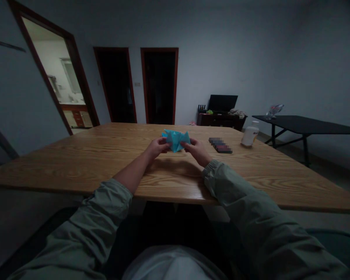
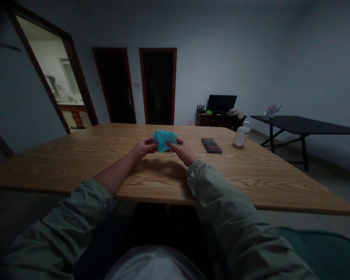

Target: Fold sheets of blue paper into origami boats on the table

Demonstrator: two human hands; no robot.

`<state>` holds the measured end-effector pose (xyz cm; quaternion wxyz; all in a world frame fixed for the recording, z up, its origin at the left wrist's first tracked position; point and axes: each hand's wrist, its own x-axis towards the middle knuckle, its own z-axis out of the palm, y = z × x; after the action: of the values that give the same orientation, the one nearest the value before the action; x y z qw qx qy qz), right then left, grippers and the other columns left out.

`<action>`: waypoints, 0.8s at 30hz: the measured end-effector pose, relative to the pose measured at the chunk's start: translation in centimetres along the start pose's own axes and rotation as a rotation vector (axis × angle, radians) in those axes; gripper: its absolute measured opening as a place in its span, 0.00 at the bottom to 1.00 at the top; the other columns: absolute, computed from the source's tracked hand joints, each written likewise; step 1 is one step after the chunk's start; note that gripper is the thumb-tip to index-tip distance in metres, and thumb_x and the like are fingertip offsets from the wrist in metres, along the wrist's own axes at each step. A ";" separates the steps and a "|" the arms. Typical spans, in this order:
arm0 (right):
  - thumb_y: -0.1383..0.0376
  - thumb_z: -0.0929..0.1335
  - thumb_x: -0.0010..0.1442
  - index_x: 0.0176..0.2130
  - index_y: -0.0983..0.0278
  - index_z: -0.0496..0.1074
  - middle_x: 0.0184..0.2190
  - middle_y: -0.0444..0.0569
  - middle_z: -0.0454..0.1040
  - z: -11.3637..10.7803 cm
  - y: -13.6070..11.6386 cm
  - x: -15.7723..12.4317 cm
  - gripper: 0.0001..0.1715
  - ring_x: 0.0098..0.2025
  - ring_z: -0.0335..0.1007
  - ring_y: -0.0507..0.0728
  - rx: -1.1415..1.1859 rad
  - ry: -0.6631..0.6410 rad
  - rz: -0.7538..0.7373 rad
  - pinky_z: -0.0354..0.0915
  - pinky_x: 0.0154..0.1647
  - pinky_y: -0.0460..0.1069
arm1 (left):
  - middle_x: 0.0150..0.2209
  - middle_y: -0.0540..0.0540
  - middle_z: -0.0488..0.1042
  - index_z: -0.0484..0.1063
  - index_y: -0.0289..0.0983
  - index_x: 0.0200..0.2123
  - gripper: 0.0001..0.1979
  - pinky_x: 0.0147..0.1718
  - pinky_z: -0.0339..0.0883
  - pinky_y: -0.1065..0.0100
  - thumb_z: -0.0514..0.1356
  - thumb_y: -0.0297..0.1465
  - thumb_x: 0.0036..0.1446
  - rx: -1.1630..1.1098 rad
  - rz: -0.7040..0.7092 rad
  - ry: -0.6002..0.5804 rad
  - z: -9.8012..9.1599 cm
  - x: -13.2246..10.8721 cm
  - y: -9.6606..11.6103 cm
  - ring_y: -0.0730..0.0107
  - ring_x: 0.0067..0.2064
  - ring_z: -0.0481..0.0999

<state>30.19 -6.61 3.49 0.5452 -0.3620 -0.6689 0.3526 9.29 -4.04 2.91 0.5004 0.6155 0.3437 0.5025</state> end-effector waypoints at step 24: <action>0.54 0.74 0.50 0.38 0.64 0.70 0.29 0.47 0.75 0.7 0.2 0.1 0.21 0.26 0.69 0.52 0.100 0.015 0.129 0.66 0.27 0.47 | 0.29 0.48 0.75 0.66 0.36 0.40 0.25 0.30 0.72 0.65 0.71 0.41 0.43 -0.092 0.040 0.012 1.4 -0.5 0.1 0.68 0.28 0.77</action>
<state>29.53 -6.50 3.30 0.5436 -0.3792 -0.6218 0.4172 10.51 -4.86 2.89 0.5160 0.5957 0.3110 0.5312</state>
